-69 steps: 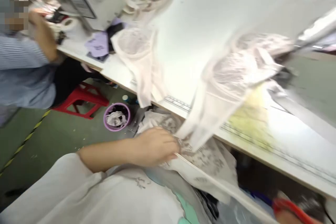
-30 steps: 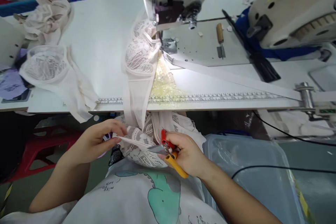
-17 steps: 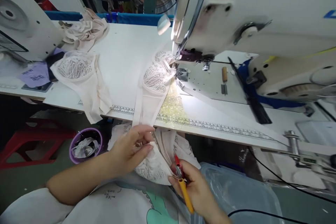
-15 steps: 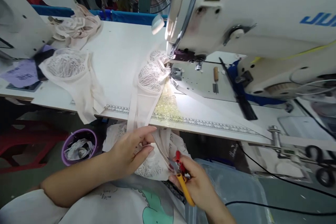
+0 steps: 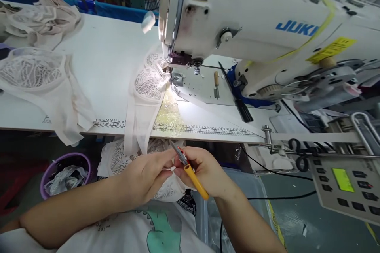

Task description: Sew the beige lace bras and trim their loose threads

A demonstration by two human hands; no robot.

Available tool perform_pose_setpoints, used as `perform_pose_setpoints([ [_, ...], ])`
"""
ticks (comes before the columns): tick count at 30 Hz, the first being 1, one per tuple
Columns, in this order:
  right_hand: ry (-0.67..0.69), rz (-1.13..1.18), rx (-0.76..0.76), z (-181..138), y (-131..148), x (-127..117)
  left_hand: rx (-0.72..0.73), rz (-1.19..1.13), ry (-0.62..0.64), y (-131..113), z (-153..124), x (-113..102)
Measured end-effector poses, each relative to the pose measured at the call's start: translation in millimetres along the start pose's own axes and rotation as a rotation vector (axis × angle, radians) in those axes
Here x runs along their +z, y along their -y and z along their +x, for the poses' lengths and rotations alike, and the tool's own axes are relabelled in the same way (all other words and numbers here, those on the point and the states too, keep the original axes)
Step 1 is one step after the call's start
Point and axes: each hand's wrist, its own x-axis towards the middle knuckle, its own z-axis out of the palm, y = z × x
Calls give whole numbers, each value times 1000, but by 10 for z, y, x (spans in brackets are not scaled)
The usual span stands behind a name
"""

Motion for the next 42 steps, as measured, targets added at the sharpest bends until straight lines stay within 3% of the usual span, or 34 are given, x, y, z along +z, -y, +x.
perform_pose_setpoints([
  [5, -131, -61, -58, -36, -132, 91, -398, -239, -45, 19, -13, -10],
  [10, -178, -68, -30, -8, -97, 185, -488, -419, -34, 58, 7, -4],
  [12, -113, -72, 35, 13, -9, 159, -515, -476, -26, 72, 18, -28],
  [16, 142, -186, 165, -57, 89, 19, -571, -606, 38, 104, 21, -130],
  [23, 363, -360, 209, -297, -140, -54, -791, -663, 154, 155, 36, -260],
  [35, 336, -551, 219, -277, -98, 34, -833, -742, 138, 214, 61, -321],
  [42, 339, -541, 257, -281, -82, 33, -835, -833, 123, 216, 80, -348],
])
